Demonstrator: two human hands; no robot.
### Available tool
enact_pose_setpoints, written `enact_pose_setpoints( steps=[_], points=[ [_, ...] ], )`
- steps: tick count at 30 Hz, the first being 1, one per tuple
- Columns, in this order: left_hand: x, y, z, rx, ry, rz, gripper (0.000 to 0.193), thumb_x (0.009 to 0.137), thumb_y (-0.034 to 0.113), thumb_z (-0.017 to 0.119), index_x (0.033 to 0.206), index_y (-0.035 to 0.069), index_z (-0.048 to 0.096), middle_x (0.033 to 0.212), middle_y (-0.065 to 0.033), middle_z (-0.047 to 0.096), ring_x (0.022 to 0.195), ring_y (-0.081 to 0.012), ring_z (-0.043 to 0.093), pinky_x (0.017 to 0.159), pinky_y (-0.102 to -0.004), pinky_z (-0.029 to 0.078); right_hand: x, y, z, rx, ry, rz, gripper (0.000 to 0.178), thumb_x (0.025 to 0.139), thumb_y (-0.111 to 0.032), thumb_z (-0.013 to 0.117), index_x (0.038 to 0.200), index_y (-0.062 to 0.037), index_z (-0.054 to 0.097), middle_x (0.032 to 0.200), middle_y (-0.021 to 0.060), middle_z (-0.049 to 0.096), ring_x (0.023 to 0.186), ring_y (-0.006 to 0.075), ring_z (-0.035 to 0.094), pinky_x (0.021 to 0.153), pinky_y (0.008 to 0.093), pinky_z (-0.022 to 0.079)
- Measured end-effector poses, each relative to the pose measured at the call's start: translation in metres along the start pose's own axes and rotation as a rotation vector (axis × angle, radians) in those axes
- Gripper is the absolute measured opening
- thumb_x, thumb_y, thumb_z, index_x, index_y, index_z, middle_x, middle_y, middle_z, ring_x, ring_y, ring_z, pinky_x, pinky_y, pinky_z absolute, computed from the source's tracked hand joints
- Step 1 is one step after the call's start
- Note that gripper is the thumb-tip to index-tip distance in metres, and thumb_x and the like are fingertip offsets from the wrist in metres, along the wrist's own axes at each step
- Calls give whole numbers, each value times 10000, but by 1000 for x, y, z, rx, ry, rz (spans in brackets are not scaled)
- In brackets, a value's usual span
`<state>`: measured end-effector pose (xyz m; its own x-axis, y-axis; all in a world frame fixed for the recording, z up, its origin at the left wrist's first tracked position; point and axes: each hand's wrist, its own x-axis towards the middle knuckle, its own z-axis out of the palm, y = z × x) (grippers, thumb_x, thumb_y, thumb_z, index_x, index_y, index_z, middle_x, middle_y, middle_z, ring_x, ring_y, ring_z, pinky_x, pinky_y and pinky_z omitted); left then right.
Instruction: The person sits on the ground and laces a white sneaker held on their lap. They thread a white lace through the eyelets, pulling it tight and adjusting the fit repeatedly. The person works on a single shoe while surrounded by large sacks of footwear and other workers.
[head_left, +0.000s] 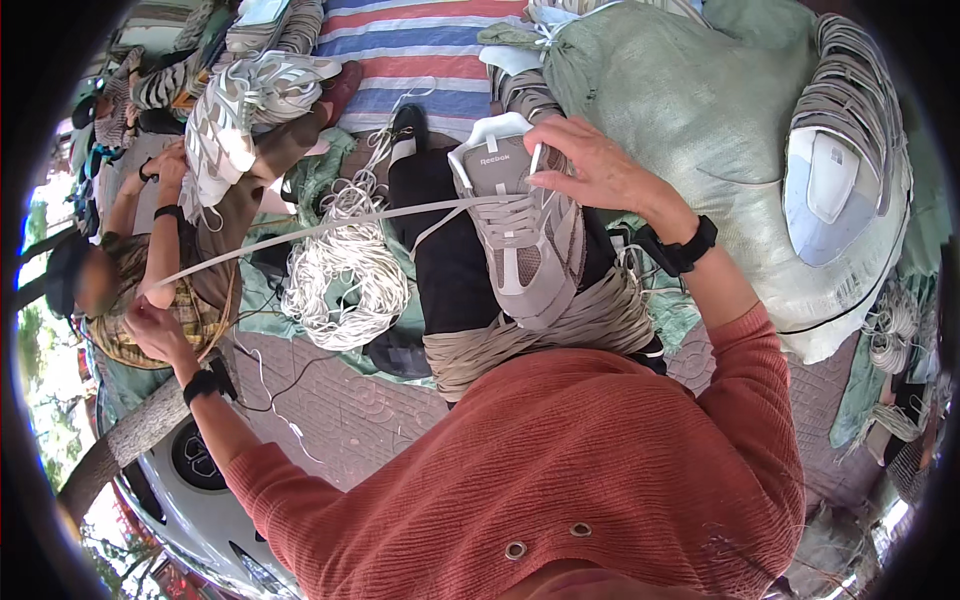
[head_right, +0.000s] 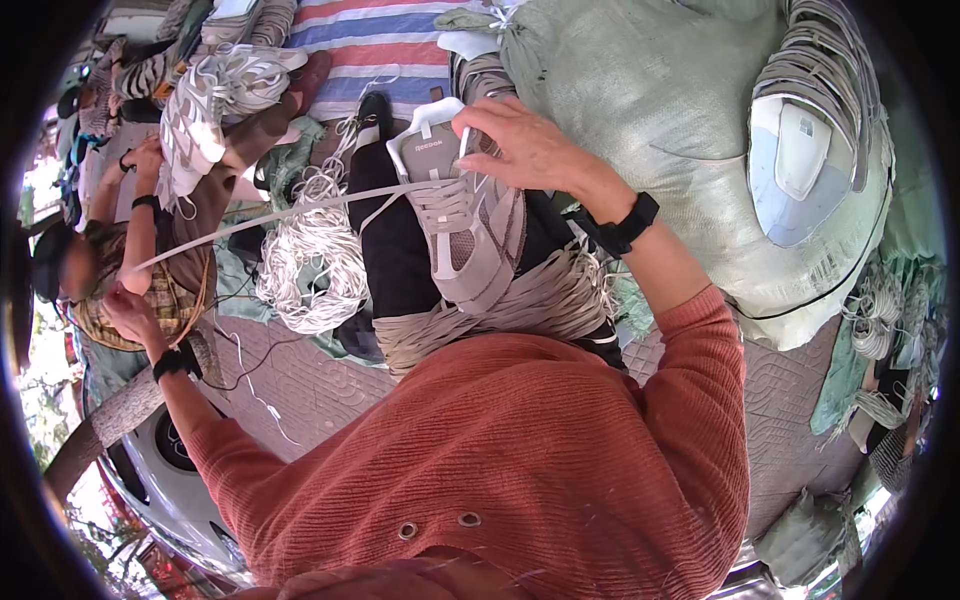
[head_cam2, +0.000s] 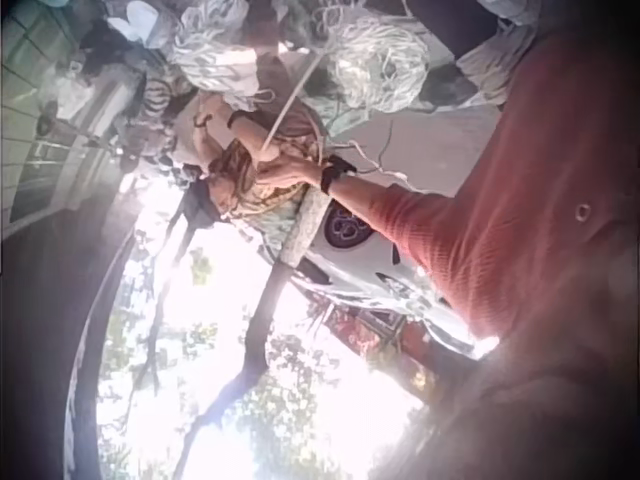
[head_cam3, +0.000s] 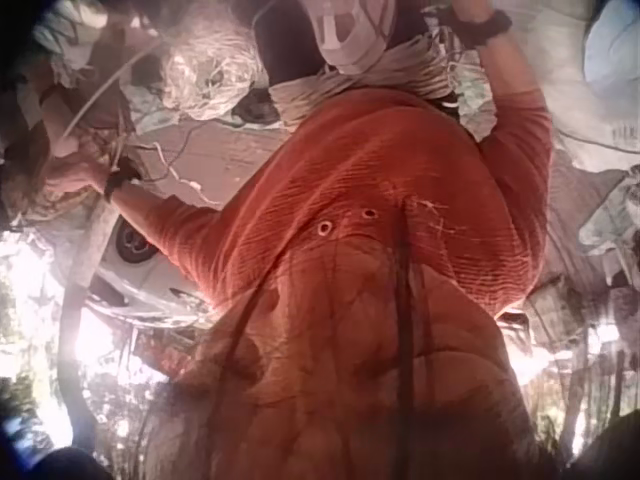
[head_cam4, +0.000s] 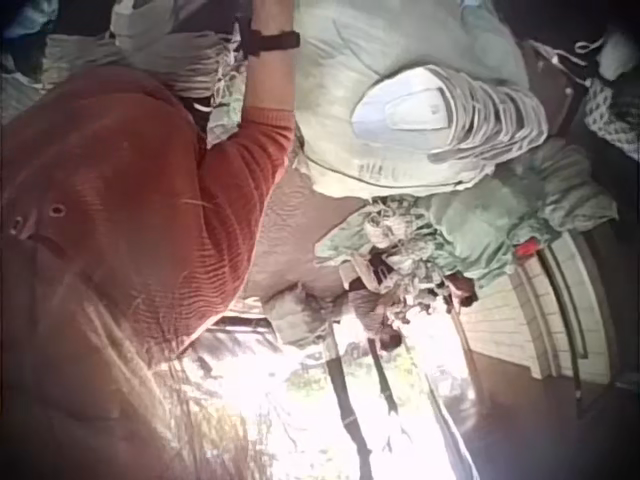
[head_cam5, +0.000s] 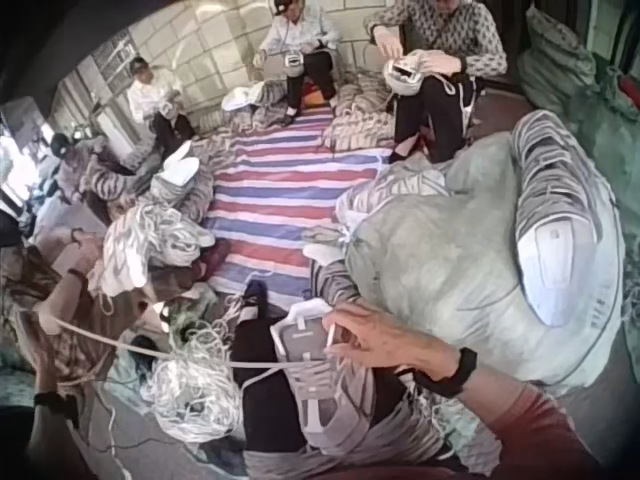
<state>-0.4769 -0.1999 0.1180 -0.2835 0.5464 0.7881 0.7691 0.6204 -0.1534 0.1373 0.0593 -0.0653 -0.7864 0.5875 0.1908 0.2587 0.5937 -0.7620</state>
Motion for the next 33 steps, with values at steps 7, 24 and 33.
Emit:
enact_pose_setpoints(
  steps=[7,24,33],
  points=[
    [-33,76,9,-1032,-64,-715,323,1014,214,482,1111,-89,537,1047,-196,635,996,-296,641,859,-353,541,14,-25,-6,-331,64,-181,266,886,-250,674,1120,-143,607,1115,39,587,1091,259,537,911,380,448],
    [-1,207,-221,-2076,-447,-67,251,808,-12,505,1058,2,499,1022,-105,537,982,-238,518,910,-402,419,31,-122,85,54,-60,-423,264,898,-235,653,1113,-82,658,747,106,654,685,311,653,601,418,504],
    [-67,342,-171,-1142,-381,451,208,745,24,731,925,45,628,1059,-87,624,1019,-299,556,922,-394,428,23,-181,7,813,84,-55,292,965,-303,613,1084,-38,643,663,-38,530,547,88,476,536,231,394]
  ],
)
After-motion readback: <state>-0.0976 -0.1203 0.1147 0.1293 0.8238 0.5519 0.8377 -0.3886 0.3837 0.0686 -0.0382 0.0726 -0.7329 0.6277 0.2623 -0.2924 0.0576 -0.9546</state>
